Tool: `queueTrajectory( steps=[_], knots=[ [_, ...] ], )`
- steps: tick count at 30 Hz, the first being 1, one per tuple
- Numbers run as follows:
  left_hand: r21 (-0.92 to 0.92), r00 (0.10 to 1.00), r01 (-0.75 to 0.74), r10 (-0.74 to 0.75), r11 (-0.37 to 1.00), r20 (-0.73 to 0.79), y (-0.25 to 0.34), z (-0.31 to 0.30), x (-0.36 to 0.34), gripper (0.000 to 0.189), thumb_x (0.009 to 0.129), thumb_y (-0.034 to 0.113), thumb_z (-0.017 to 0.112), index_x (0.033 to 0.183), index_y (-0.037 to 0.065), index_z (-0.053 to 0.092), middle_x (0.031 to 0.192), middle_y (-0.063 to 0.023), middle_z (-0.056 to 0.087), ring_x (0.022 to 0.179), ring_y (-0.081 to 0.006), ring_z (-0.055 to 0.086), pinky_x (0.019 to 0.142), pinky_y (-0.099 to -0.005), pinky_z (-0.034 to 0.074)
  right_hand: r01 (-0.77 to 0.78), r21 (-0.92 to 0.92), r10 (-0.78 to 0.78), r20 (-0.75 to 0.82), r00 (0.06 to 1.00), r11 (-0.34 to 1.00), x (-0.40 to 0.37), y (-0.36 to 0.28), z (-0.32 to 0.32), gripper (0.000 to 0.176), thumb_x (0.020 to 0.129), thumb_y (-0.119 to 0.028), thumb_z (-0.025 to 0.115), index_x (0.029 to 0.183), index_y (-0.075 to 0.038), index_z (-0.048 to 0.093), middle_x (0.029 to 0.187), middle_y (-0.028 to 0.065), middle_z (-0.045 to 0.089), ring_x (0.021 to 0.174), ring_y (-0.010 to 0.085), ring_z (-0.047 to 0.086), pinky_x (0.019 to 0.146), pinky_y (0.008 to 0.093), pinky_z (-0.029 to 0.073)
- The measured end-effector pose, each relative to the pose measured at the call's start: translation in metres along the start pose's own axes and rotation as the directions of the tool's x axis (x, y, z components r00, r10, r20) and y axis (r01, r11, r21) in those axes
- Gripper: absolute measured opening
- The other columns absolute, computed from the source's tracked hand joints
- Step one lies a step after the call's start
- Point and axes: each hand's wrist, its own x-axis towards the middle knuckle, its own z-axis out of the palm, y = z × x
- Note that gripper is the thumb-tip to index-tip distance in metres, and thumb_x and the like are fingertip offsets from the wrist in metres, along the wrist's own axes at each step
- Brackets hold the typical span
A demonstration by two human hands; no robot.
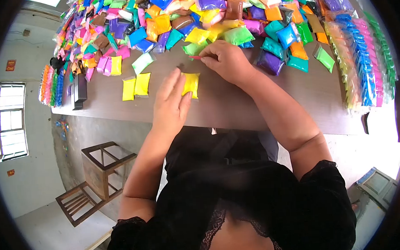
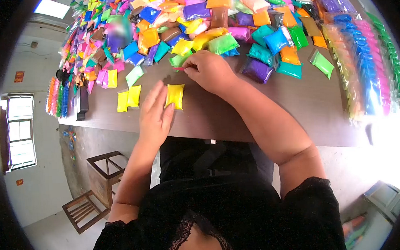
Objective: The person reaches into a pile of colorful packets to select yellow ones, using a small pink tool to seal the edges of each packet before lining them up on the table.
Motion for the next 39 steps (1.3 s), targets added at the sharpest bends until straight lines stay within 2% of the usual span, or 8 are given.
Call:
queueTrajectory(
  steps=[2, 15, 17, 21, 25, 29, 32, 39],
  knots=[
    [0.109, 0.994, -0.101, 0.096, 0.989, 0.057, 0.001, 0.007, -0.010, 0.041, 0.083, 0.011, 0.075, 0.120, -0.003, 0.063, 0.135, -0.0164, 0.055, 0.122, -0.0369, 0.055, 0.103, -0.0447, 0.045, 0.003, 0.039, -0.005, 0.032, 0.999, 0.999, 0.000, 0.001, 0.002, 0.015, 0.083, -0.015, 0.069, 0.094, -0.005, 0.073, 0.089, 0.0162, 0.069, 0.083, 0.0339, 0.067, 0.074, 0.0424, 0.053],
    [0.111, 0.999, -0.039, 0.037, 0.993, 0.022, 0.008, 0.015, -0.011, 0.050, 0.082, 0.015, 0.077, 0.126, 0.000, 0.060, 0.130, -0.0129, 0.052, 0.117, -0.0349, 0.054, 0.099, -0.0445, 0.046, 0.105, -0.203, -0.072, 0.166, 0.984, 0.973, -0.008, -0.004, 0.007, 0.010, 0.082, -0.013, 0.070, 0.088, -0.005, 0.071, 0.085, 0.0123, 0.067, 0.077, 0.0300, 0.066, 0.068, 0.0386, 0.053],
    [0.084, 0.998, -0.065, 0.064, 0.994, 0.011, 0.005, 0.016, -0.011, 0.050, 0.082, 0.018, 0.077, 0.126, 0.000, 0.060, 0.130, -0.0127, 0.052, 0.117, -0.0353, 0.054, 0.098, -0.0450, 0.046, 0.089, -0.262, -0.082, 0.038, 0.996, 0.961, -0.004, 0.005, 0.004, 0.010, 0.082, -0.012, 0.070, 0.088, -0.005, 0.071, 0.084, 0.0119, 0.067, 0.077, 0.0304, 0.066, 0.068, 0.0397, 0.052],
    [0.094, 0.999, -0.051, 0.050, 0.994, 0.005, 0.005, 0.018, -0.012, 0.049, 0.083, 0.020, 0.077, 0.124, 0.000, 0.060, 0.129, -0.0128, 0.052, 0.116, -0.0348, 0.054, 0.097, -0.0451, 0.047, 0.210, -0.030, -0.203, 0.154, 0.967, 0.977, -0.009, -0.004, 0.014, 0.011, 0.082, -0.013, 0.071, 0.087, -0.004, 0.070, 0.085, 0.0117, 0.067, 0.077, 0.0317, 0.065, 0.067, 0.0402, 0.052],
    [0.065, 0.999, -0.051, 0.052, 0.997, -0.013, 0.007, 0.014, -0.009, 0.045, 0.082, 0.019, 0.077, 0.121, 0.001, 0.063, 0.126, -0.0126, 0.055, 0.114, -0.0346, 0.056, 0.096, -0.0453, 0.047, 0.147, -0.221, -0.139, 0.055, 0.989, 0.964, -0.002, 0.005, 0.013, 0.011, 0.082, -0.012, 0.071, 0.088, -0.003, 0.070, 0.086, 0.0123, 0.067, 0.079, 0.0321, 0.065, 0.069, 0.0405, 0.052],
    [-0.011, 0.999, -0.054, 0.054, 0.998, 0.005, -0.003, 0.010, -0.007, 0.037, 0.083, 0.013, 0.074, 0.117, 0.005, 0.066, 0.122, -0.0121, 0.060, 0.111, -0.0349, 0.059, 0.097, -0.0452, 0.048, -0.052, 0.018, 0.050, 0.091, 0.995, 0.999, -0.001, -0.001, 0.000, 0.013, 0.083, -0.017, 0.068, 0.089, -0.006, 0.072, 0.087, 0.0155, 0.068, 0.081, 0.0337, 0.067, 0.072, 0.0427, 0.053],
    [0.062, 0.986, -0.161, 0.163, 0.985, -0.041, -0.016, 0.006, -0.010, 0.030, 0.079, 0.006, 0.073, 0.109, 0.006, 0.069, 0.120, -0.0111, 0.059, 0.113, -0.0343, 0.058, 0.097, -0.0438, 0.049, -0.058, -0.018, 0.060, 0.093, 0.994, 0.998, -0.001, -0.001, 0.000, 0.012, 0.085, -0.011, 0.073, 0.093, -0.002, 0.071, 0.086, 0.0117, 0.068, 0.078, 0.0233, 0.066, 0.071, 0.0340, 0.052],
    [0.119, 0.997, -0.025, 0.034, 0.993, -0.075, 0.004, 0.015, -0.003, 0.038, 0.084, 0.005, 0.068, 0.122, 0.001, 0.063, 0.129, -0.0134, 0.057, 0.119, -0.0349, 0.056, 0.101, -0.0436, 0.047, 0.013, -0.062, -0.012, 0.021, 1.000, 0.998, -0.006, -0.003, 0.010, 0.010, 0.083, -0.010, 0.073, 0.090, -0.003, 0.071, 0.087, 0.0119, 0.067, 0.080, 0.0279, 0.067, 0.071, 0.0367, 0.053]
  ],
)
